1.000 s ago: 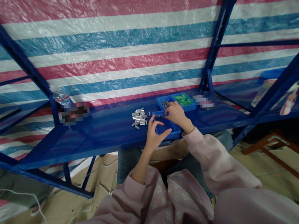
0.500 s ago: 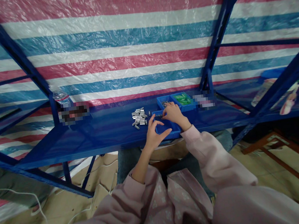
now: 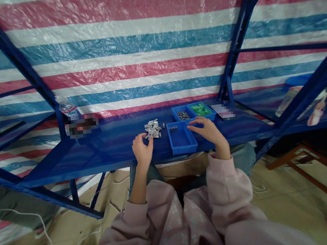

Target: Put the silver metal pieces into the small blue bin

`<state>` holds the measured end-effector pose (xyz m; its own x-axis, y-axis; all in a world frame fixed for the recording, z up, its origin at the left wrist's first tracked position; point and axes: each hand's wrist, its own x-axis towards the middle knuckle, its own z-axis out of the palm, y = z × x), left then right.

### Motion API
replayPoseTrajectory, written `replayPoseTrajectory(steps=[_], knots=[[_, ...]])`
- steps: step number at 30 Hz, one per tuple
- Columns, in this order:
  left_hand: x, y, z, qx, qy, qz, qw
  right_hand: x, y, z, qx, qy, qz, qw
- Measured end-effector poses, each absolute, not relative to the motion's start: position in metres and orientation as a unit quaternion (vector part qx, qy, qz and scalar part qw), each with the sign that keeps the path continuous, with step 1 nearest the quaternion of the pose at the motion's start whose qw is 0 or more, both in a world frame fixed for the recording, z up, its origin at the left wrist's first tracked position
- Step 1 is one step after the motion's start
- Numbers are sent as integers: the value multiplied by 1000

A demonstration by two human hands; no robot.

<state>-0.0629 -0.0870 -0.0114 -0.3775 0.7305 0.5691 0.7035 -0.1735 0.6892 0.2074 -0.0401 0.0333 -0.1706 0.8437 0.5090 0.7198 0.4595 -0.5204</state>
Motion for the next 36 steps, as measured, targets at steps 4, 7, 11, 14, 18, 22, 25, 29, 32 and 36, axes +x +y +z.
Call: replayPoseTrajectory(steps=[4,7,11,14,18,22,25,29,32,36], knots=[[-67,-94,-16,549,740,382,-73,211,-60,23,-536,-708,180,423],[-62,-97,-17,554,760,325,-94,207,-66,25,-547,-692,217,418],[-61,-96,-16,567,758,311,-80,203,-65,26,-546,-694,232,409],[-62,-95,-15,568,753,326,-70,201,-63,21,-541,-703,224,404],[-62,-95,-15,562,749,346,-58,198,-62,16,-548,-704,217,396],[-61,-93,-15,560,747,355,-50,196,-63,18,-560,-698,232,382],[-61,-91,-15,559,748,355,-47,194,-65,20,-558,-687,275,376],[-61,-90,-15,558,749,355,-42,190,-68,22,-555,-675,304,379],[-62,-90,-16,556,747,362,-33,186,-69,23,-551,-672,312,384],[-65,-90,-16,548,727,413,3,184,-69,22,-544,-672,320,387]])
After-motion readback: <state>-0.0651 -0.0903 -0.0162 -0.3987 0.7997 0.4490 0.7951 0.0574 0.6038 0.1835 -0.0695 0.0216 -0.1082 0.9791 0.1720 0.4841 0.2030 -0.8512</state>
